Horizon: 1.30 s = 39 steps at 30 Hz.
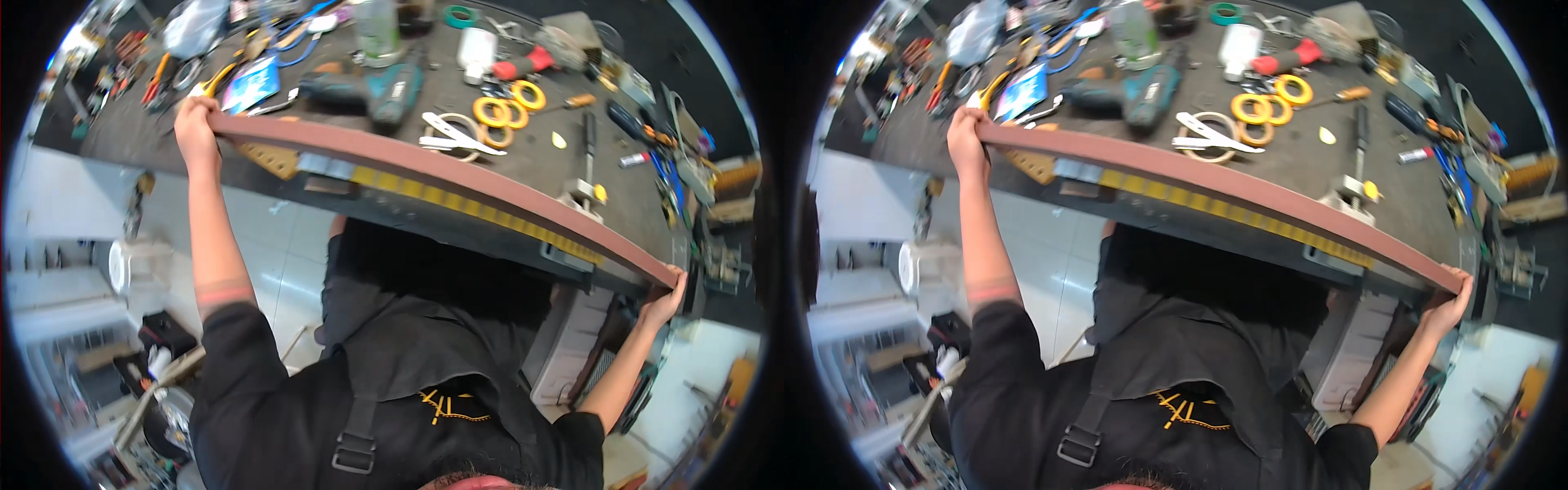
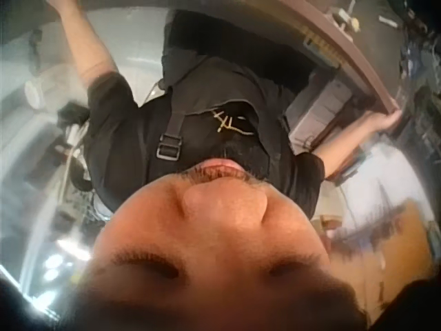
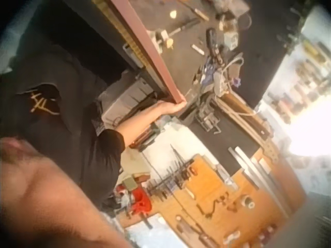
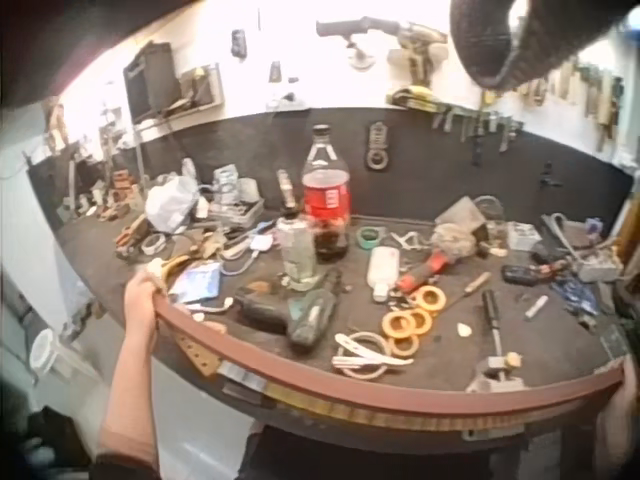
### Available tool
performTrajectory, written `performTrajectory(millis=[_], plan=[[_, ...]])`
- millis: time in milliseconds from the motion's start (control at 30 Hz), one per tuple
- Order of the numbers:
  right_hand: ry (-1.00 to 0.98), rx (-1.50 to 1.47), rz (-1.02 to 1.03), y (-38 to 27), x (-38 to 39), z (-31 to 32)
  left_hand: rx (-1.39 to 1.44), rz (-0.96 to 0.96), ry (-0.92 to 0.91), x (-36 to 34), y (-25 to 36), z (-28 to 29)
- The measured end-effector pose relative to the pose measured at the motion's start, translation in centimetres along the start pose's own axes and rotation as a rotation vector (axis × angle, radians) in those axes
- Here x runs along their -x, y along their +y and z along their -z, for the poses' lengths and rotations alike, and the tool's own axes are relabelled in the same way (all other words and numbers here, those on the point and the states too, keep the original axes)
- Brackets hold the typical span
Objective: The person sands the fretboard of a guitar neck using a long sanding block and then brushes away the dust with a brush.
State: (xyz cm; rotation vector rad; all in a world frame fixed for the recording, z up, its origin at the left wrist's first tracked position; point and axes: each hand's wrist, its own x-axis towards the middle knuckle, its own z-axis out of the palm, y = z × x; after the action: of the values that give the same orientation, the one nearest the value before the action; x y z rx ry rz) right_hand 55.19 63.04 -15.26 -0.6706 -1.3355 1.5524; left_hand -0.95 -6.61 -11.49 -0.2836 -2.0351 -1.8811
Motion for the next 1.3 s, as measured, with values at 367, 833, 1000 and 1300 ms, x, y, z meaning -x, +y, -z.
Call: performTrajectory(millis=[367,833,1000,1300], plan=[[-0.070,-0.026,0.155,0.1,8.0,-9.0,0.063,0.057,0.024,-3.7,-3.6,13.7],[0.335,0.146,0.036,-0.7,-11.9,0.9,-0.037,0.222,-0.332,-1.5,0.9,-9.0],[0.237,0.344,0.174,1.1,-12.8,-1.7,-0.173,0.441,-0.308,-4.5,0.0,-8.4],[0.186,0.407,0.065,2.8,-12.8,-3.0,-0.343,0.485,-0.432,-7.0,-2.1,-7.4]])
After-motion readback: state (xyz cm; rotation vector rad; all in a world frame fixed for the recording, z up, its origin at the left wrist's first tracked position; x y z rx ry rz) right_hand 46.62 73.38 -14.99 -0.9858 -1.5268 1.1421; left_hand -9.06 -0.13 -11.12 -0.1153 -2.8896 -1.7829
